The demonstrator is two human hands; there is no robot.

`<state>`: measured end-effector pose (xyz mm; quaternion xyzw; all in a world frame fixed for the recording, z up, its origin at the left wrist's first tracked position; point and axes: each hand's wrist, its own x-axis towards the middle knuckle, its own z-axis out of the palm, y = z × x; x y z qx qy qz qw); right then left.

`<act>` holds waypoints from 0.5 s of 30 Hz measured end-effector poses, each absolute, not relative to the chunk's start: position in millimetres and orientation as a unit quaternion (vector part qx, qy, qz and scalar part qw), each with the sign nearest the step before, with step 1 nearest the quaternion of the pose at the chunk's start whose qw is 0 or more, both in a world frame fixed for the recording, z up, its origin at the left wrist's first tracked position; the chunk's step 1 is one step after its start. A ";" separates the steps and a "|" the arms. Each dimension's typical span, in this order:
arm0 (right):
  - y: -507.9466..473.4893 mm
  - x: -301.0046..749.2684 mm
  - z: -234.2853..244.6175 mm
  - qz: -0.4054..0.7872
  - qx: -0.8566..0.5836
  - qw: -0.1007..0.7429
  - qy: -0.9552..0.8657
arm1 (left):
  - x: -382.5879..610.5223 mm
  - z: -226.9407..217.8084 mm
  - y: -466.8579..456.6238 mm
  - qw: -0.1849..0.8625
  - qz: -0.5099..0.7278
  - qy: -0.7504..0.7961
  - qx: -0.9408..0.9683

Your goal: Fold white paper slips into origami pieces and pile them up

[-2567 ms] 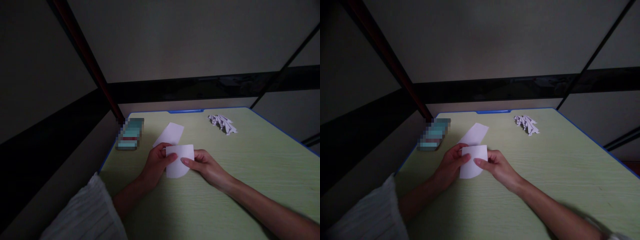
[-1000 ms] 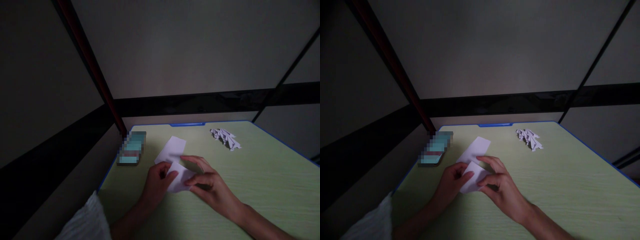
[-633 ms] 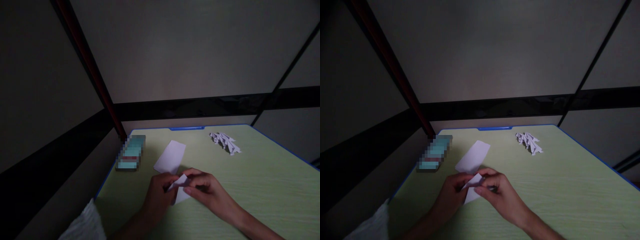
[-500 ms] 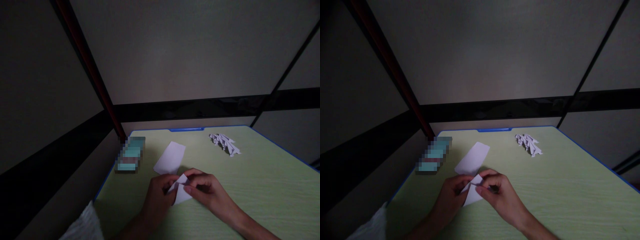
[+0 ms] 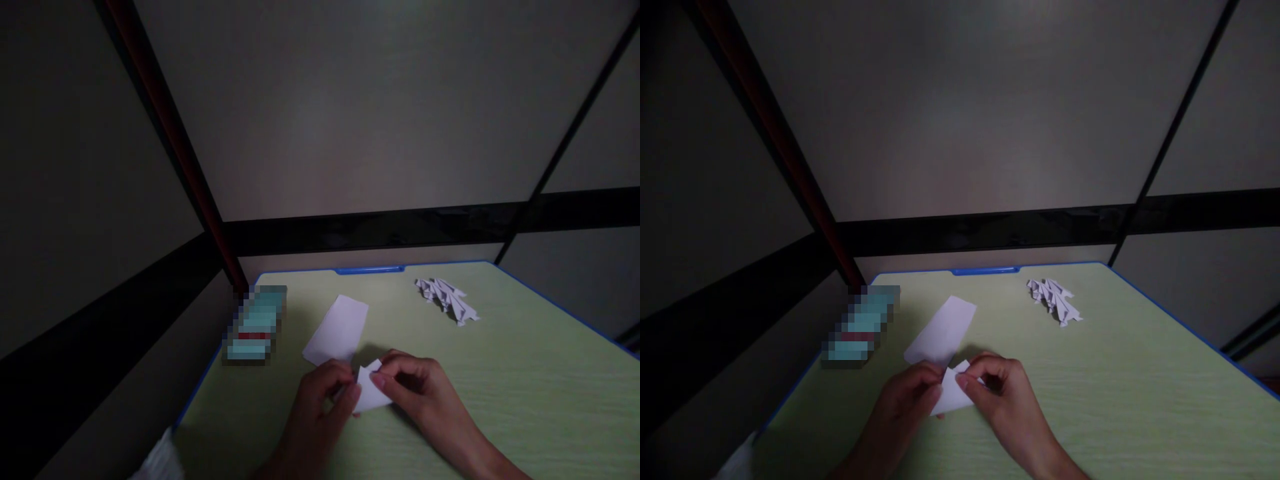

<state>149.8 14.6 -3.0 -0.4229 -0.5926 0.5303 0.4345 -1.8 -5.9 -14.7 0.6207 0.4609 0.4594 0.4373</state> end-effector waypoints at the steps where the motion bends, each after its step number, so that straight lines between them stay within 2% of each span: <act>1: 14.7 149.7 -3.6 0.533 -0.423 0.434 -0.591 | -1.3 -14.7 -5.4 0.430 0.454 0.459 0.631; 8: 15.1 148.9 -6.4 0.529 -0.401 0.411 -0.625 | -0.4 -14.8 -3.6 0.410 0.457 0.474 0.632; 15: 15.7 149.6 -8.3 0.523 -0.397 0.427 -0.622 | -0.4 -14.2 -1.3 0.425 0.464 0.475 0.615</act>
